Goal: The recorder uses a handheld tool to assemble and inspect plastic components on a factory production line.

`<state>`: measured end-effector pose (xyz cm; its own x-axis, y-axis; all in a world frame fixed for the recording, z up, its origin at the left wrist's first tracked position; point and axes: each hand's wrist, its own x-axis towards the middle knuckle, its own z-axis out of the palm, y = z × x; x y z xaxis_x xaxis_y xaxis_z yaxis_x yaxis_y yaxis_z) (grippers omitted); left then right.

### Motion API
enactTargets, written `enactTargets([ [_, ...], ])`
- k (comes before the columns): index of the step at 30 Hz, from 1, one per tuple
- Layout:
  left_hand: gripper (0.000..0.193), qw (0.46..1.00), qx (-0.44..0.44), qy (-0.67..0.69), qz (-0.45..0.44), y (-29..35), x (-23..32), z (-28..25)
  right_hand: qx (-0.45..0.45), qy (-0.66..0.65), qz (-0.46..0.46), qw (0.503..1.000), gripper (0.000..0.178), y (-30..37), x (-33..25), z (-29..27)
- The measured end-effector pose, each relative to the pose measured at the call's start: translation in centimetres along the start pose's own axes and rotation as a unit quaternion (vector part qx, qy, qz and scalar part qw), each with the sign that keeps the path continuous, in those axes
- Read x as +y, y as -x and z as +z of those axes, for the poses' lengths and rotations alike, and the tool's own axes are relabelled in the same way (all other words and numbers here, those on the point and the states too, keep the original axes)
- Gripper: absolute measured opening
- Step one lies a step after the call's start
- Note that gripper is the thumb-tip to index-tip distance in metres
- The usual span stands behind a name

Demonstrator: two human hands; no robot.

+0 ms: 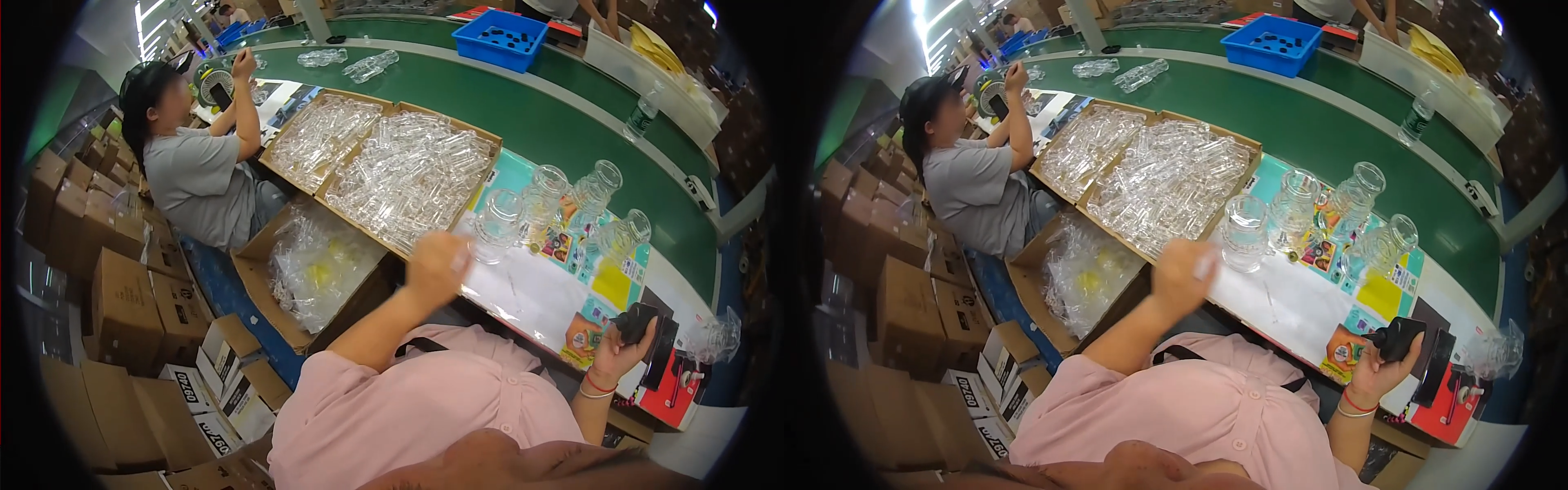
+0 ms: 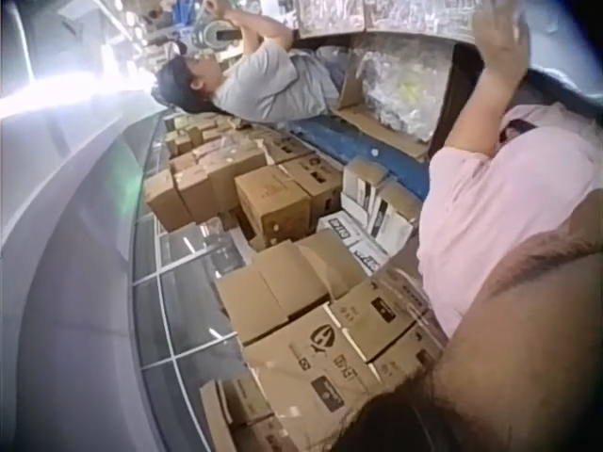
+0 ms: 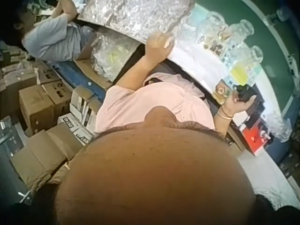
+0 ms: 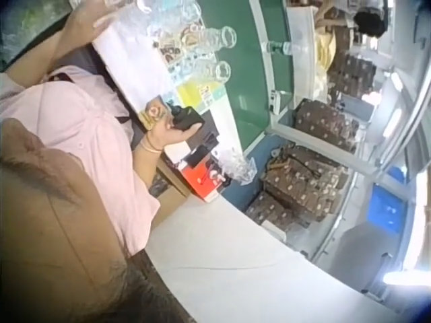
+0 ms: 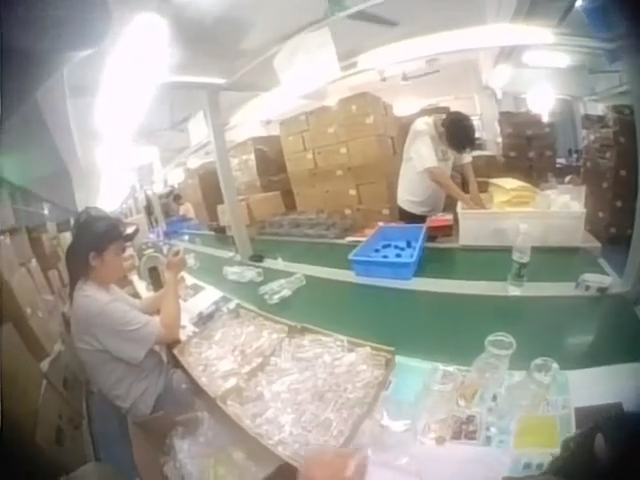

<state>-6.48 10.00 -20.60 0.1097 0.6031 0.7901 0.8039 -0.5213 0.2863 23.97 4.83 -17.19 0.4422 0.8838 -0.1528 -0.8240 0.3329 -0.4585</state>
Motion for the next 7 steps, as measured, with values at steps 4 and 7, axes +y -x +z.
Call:
enactTargets([
  [4, 0.038, 0.970, 0.004, -0.178, -0.163, 0.8, -6.5, -3.5, -0.007, 0.026, 0.014, 1.000, 0.021, -0.7, 0.9, -1.1],
  [7, 0.048, 0.946, -0.128, -0.202, -0.219, 1.0, -8.0, -5.0, -0.016, 0.015, 0.025, 0.999, 0.021, -0.8, 1.4, -0.4],
])
